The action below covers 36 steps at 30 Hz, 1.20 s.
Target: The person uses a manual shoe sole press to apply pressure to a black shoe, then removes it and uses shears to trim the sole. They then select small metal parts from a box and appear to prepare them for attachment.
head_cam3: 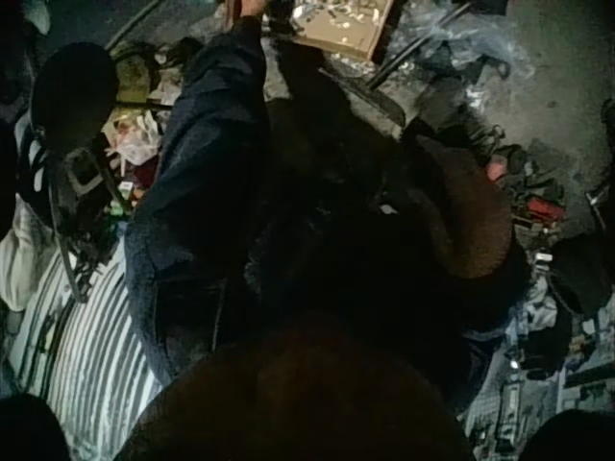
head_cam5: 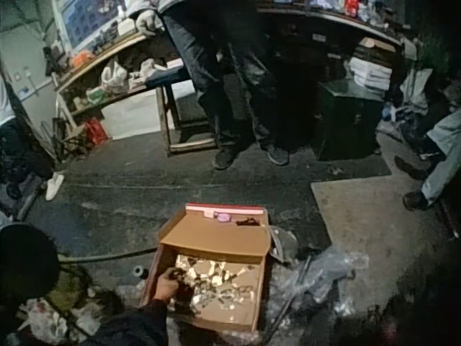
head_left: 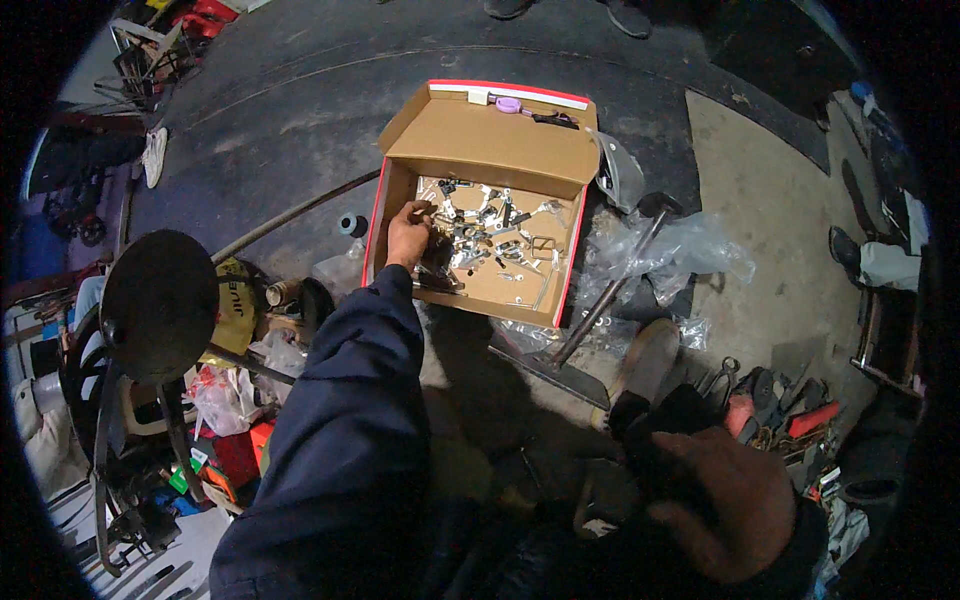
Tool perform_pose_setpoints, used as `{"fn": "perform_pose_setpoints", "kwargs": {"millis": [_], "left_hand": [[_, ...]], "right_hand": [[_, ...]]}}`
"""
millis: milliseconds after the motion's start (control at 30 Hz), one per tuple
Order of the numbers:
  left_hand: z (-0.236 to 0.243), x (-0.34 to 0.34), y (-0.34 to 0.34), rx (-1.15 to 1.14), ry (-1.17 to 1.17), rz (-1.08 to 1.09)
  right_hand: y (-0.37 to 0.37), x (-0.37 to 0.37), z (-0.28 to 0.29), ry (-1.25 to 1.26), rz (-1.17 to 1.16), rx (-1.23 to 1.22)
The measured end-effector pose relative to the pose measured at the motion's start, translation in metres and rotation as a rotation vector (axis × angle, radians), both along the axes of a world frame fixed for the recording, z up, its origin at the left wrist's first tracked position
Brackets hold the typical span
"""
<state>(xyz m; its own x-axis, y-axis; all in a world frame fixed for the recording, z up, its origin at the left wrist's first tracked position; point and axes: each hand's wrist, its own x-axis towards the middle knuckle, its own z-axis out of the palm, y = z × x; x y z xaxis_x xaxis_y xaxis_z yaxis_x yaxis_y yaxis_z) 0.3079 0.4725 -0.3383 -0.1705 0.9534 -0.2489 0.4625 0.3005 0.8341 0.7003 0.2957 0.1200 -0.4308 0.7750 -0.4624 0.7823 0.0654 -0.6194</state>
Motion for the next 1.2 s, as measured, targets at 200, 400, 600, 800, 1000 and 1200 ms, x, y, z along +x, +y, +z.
{"fn": "perform_pose_setpoints", "kwargs": {"millis": [200,400,600,800,1000,1200], "left_hand": [[-0.003,0.008,-0.006,-0.018,0.104,-0.117],[0.004,0.027,-0.01,-0.064,0.431,-0.174],[-0.005,0.025,-0.012,-0.089,0.379,-0.158],[-0.008,0.009,-0.006,0.108,0.176,0.148],[0.055,0.005,0.018,-0.052,-0.354,0.297],[0.233,0.073,0.026,0.119,-0.83,0.142]], "right_hand": [[0.004,0.0,-0.002,0.007,-0.036,-0.062],[0.003,-0.002,-0.003,0.042,-0.01,-0.024],[0.003,-0.005,0.004,0.043,-0.017,-0.041],[-0.001,-0.005,0.004,0.044,-0.026,0.011],[-0.014,0.003,0.004,-0.009,-0.001,0.076],[-0.015,0.005,-0.023,0.241,-0.11,0.277]]}}
